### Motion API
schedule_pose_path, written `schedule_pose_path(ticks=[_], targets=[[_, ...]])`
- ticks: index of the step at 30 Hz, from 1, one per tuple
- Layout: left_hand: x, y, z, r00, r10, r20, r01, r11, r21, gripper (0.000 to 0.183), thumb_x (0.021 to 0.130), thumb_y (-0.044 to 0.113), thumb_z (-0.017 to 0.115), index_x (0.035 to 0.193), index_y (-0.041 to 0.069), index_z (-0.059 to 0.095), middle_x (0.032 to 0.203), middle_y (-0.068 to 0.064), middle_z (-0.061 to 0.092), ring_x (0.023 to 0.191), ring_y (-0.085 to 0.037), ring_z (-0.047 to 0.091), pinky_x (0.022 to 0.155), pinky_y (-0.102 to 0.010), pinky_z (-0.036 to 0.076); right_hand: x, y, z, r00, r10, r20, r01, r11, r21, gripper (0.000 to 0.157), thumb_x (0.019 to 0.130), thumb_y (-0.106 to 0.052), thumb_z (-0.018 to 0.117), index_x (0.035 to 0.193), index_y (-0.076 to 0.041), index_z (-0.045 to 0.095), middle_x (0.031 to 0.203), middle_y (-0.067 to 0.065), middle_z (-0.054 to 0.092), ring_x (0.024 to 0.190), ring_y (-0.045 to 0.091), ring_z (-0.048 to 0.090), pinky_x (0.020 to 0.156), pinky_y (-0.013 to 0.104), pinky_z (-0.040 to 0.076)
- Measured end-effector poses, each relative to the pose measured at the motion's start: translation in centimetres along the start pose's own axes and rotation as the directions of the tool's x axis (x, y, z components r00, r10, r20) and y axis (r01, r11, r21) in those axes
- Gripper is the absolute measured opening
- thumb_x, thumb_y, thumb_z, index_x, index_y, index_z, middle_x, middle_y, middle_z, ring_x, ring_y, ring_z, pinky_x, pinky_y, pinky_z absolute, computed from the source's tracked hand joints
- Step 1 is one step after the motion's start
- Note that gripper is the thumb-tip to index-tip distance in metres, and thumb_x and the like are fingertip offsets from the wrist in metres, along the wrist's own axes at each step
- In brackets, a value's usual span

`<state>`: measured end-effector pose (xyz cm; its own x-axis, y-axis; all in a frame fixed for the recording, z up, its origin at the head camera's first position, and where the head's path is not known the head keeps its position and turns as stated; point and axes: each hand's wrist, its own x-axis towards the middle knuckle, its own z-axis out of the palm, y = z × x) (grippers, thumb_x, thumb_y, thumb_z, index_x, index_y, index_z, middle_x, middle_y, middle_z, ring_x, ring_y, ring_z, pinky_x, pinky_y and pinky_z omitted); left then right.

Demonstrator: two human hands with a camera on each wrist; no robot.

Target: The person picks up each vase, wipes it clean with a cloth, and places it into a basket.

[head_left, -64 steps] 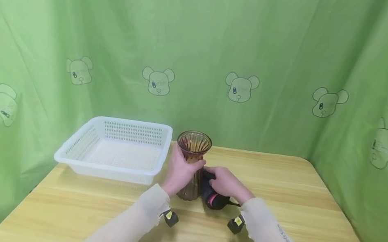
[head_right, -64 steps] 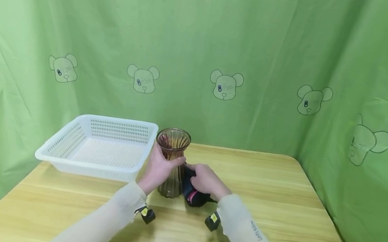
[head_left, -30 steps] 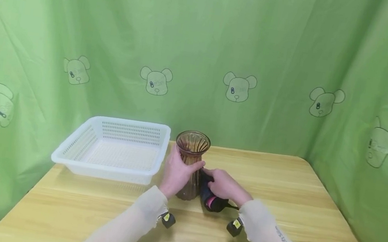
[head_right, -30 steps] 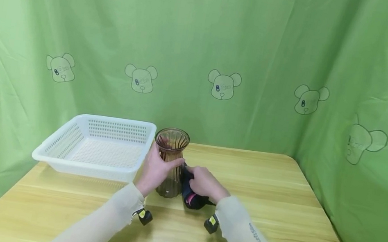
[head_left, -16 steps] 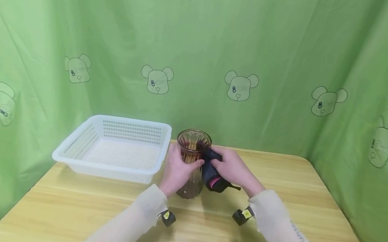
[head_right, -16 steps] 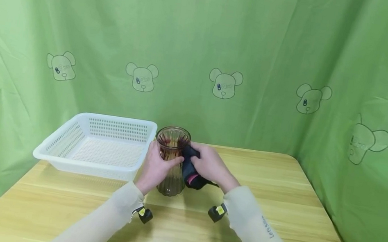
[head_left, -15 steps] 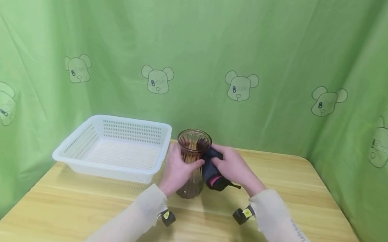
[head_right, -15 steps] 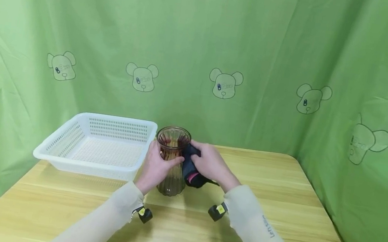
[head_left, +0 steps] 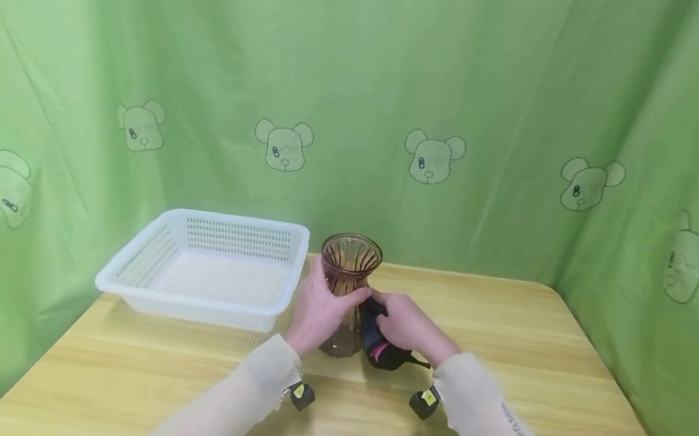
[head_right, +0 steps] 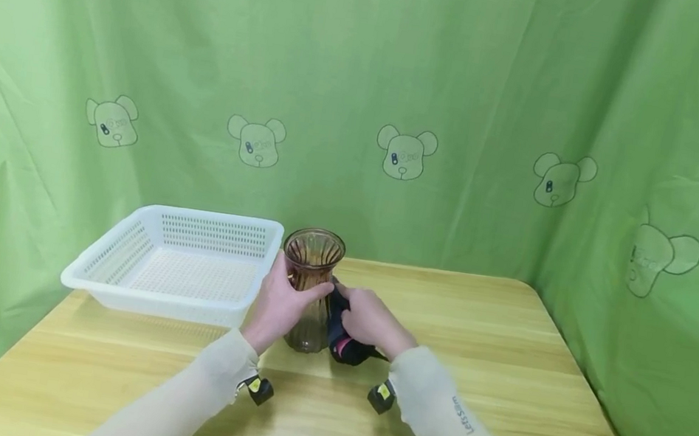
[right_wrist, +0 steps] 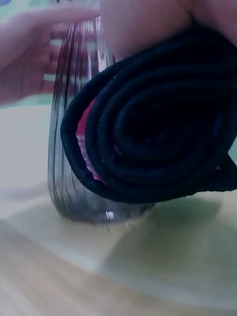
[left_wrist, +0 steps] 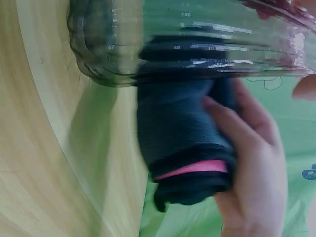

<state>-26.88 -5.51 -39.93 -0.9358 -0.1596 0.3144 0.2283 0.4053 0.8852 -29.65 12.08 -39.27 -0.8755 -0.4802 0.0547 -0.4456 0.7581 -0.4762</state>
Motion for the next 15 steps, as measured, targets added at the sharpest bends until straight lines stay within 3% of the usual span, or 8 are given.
schedule_pose_path(ticks=[4,8,15], targets=[[0.3,-0.1,0.1,1.000,0.001,-0.013,-0.001,1.000,0.005,0.084,0.078,0.046,0.083,0.144,0.017,0.040,0.135,-0.009,0.062,0.124,-0.026,0.061,0.107,-0.047,0.049,0.0,0.5,1.2,0.999,0.006,0.042,-0.005,1.000,-0.029,0.057,0.088,0.003,0.056,0.144,0.005,0.049,0.124,0.029,0.066,0.081,0.022,0.065,0.073,0.033,0.058],[0.6,-0.3,0.0,1.000,0.008,-0.009,-0.008,1.000,0.012,0.080,0.080,0.043,0.082,0.143,0.018,0.041,0.135,-0.009,0.063,0.125,-0.028,0.060,0.109,-0.049,0.048,0.0,0.9,1.6,0.996,0.044,0.083,-0.045,0.999,0.015,0.057,0.089,0.002,0.057,0.146,0.004,0.048,0.124,0.030,0.065,0.069,0.018,0.063,0.061,0.029,0.056],[0.6,-0.3,-0.1,1.000,0.003,0.016,-0.003,1.000,0.024,0.078,0.079,0.041,0.083,0.144,0.018,0.046,0.137,-0.005,0.054,0.128,-0.025,0.052,0.112,-0.048,0.044,-0.2,0.5,-0.6,0.995,0.070,0.071,-0.081,0.981,0.178,0.055,0.094,-0.001,0.056,0.149,-0.005,0.047,0.127,0.031,0.062,0.058,0.017,0.063,0.051,0.030,0.057]])
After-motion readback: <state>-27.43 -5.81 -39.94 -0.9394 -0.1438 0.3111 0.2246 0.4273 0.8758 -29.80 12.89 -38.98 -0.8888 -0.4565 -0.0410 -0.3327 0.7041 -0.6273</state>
